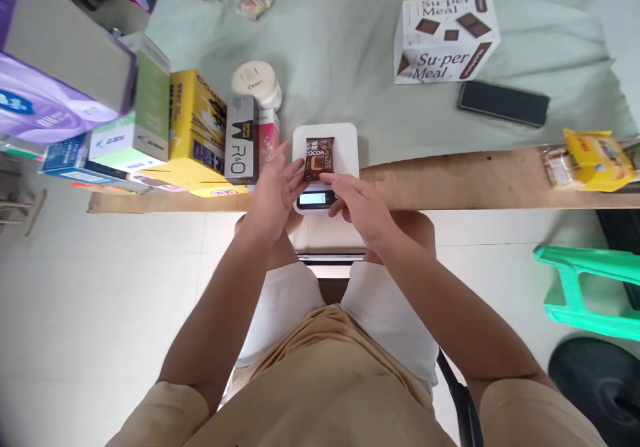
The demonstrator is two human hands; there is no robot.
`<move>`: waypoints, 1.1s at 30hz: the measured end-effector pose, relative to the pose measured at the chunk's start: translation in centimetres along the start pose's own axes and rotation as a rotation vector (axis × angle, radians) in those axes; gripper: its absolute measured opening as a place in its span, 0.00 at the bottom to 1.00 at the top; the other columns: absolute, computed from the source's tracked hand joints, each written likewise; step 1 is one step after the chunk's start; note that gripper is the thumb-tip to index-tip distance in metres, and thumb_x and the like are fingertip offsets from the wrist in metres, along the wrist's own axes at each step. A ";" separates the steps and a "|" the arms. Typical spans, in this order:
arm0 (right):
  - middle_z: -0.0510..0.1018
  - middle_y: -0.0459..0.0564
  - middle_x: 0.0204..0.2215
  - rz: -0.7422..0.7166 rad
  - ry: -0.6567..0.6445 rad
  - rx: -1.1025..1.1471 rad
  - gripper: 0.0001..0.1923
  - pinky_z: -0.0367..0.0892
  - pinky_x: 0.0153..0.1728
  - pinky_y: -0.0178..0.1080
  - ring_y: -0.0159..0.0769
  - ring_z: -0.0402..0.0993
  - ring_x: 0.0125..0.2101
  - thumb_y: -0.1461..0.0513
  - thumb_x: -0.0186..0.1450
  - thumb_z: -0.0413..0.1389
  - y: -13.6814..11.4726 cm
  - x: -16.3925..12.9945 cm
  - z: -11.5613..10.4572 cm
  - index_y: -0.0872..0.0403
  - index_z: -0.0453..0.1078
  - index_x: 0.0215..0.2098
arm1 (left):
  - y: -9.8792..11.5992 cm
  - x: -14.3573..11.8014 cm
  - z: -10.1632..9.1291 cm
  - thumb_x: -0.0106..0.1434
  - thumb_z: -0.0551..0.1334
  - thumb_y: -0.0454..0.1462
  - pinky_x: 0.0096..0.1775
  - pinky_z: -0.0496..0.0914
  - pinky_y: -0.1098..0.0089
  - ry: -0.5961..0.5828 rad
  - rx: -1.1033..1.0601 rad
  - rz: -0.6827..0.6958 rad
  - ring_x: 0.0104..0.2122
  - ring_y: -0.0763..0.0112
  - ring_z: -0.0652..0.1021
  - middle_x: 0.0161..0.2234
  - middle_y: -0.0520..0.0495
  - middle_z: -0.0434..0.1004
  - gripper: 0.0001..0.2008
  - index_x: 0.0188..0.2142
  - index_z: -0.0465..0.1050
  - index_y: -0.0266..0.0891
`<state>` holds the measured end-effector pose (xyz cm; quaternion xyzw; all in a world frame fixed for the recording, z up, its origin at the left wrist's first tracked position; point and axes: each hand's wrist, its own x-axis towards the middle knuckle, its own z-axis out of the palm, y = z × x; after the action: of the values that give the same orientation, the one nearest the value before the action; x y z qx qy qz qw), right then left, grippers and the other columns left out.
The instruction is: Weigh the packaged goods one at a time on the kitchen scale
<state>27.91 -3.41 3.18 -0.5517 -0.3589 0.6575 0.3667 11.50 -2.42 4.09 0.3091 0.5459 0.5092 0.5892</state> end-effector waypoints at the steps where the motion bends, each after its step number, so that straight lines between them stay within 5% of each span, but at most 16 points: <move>1: 0.82 0.52 0.58 0.004 0.006 -0.012 0.21 0.58 0.24 0.34 0.21 0.69 0.26 0.53 0.64 0.61 0.1 0.0 0.0 0.50 0.85 0.51 | 0.0 -0.1 -0.1 0.77 0.57 0.51 0.75 0.66 0.51 -0.019 -0.006 -0.021 0.75 0.54 0.68 0.67 0.44 0.76 0.26 0.70 0.66 0.49; 6: 0.85 0.51 0.54 -0.003 0.042 -0.012 0.24 0.63 0.24 0.33 0.23 0.73 0.25 0.53 0.62 0.64 0.7 -0.6 -0.5 0.48 0.82 0.56 | -1.5 -0.3 -0.9 0.76 0.59 0.49 0.78 0.61 0.53 0.016 0.042 0.044 0.75 0.56 0.69 0.71 0.43 0.72 0.26 0.70 0.64 0.49; 9: 0.88 0.51 0.42 -0.102 0.075 0.010 0.23 0.62 0.22 0.33 0.26 0.75 0.24 0.48 0.62 0.65 1.4 -1.2 -1.9 0.49 0.81 0.51 | -3.5 -0.8 -2.3 0.76 0.59 0.53 0.72 0.70 0.53 0.036 0.095 0.239 0.69 0.56 0.76 0.66 0.42 0.77 0.24 0.65 0.69 0.49; 12: 0.83 0.46 0.29 -0.363 0.209 0.024 0.20 0.61 0.21 0.34 0.27 0.69 0.20 0.44 0.64 0.63 2.7 -0.8 -3.7 0.51 0.78 0.40 | -5.7 -1.6 -4.0 0.77 0.56 0.53 0.52 0.81 0.62 0.096 0.188 0.532 0.49 0.63 0.86 0.47 0.43 0.87 0.20 0.51 0.79 0.45; 15: 0.74 0.44 0.22 -0.520 0.331 0.029 0.21 0.58 0.22 0.36 0.27 0.64 0.20 0.42 0.66 0.61 4.2 0.5 -5.0 0.49 0.73 0.31 | -7.4 -2.0 -5.2 0.75 0.55 0.54 0.29 0.71 0.67 0.192 0.267 0.710 0.25 0.69 0.77 0.24 0.47 0.78 0.26 0.28 0.76 0.41; 18: 0.70 0.44 0.21 -0.548 0.355 0.024 0.22 0.58 0.24 0.37 0.28 0.64 0.22 0.42 0.66 0.60 5.4 1.4 -5.5 0.50 0.71 0.29 | -8.4 -1.6 -5.8 0.74 0.55 0.54 0.23 0.61 0.66 0.216 0.303 0.749 0.19 0.71 0.68 0.17 0.48 0.69 0.30 0.19 0.67 0.42; 33: 0.71 0.43 0.24 -0.525 0.333 -0.020 0.24 0.60 0.26 0.34 0.26 0.65 0.24 0.41 0.67 0.61 5.6 2.7 -6.2 0.52 0.72 0.31 | -8.5 0.1 -6.8 0.77 0.53 0.50 0.27 0.54 0.63 0.133 0.576 0.696 0.21 0.72 0.59 0.19 0.52 0.55 0.28 0.22 0.55 0.42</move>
<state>33.25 -3.26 -3.79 -0.5438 -0.4307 0.4374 0.5722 7.24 -6.13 -5.19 0.5919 0.5655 0.5232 0.2369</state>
